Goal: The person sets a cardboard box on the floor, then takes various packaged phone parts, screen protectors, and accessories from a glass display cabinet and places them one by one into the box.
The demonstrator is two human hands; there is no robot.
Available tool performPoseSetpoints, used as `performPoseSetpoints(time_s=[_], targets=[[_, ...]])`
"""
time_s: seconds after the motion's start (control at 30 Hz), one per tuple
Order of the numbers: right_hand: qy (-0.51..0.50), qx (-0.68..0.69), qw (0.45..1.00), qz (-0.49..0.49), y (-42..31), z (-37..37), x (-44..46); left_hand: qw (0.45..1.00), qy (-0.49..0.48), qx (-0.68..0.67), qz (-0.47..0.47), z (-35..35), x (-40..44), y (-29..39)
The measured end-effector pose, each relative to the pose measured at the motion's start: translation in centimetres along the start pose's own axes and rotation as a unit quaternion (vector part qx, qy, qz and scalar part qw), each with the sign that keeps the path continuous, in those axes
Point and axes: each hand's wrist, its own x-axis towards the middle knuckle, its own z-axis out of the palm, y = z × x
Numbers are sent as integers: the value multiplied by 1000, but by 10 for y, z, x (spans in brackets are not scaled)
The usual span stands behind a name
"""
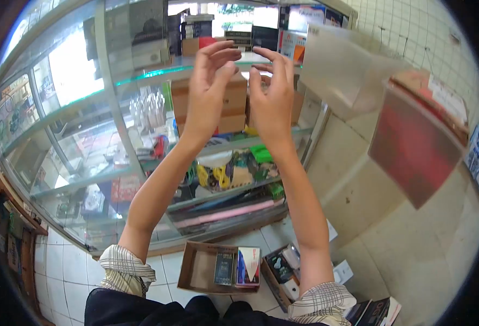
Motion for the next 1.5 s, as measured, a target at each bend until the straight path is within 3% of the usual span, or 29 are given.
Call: performPoseSetpoints(time_s=[0.2,0.27,0.3,0.33,0.4,0.47,0.5,0.63,0.77,0.8,1.0,1.17,1.23,1.3,1.37,1.43,1.5], targets=[[14,-59,995,81,77,32,69,975,30,218,28,1,69,-62],[0,-76,992,99,107,42,90,949,-2,316,10,-8,94,-85],[-17,-97,988,119,129,48,102,937,-28,345,-53,-11,107,-91],[-53,-147,985,75,180,54,115,938,-25,344,-44,-12,116,-100],[-55,-190,980,-19,214,63,121,841,-5,540,-39,-14,135,-125],[-108,-246,963,6,238,70,128,790,2,612,-16,-24,152,-158],[-130,-280,951,26,245,72,130,777,3,627,-56,-27,159,-168],[-219,-369,897,109,244,78,138,711,-2,702,-45,-35,159,-195],[-220,-446,863,86,223,80,137,649,-16,760,-18,-37,153,-205],[-222,-445,863,87,224,81,138,648,-15,761,-21,-37,154,-204],[-202,-405,886,100,223,83,143,767,-13,634,-102,-36,156,-174],[-188,-397,894,90,221,89,142,797,13,596,-97,-39,158,-174],[-158,-381,905,99,240,98,140,782,72,617,-46,-36,157,-184],[-138,-370,913,101,238,96,141,791,73,607,-37,-35,158,-190],[-127,-311,926,173,239,91,146,796,73,600,-34,-39,156,-193],[-100,-261,935,219,229,85,148,802,46,589,-92,-40,161,-185],[-71,-195,942,263,223,80,148,810,73,578,-58,-39,163,-182]])
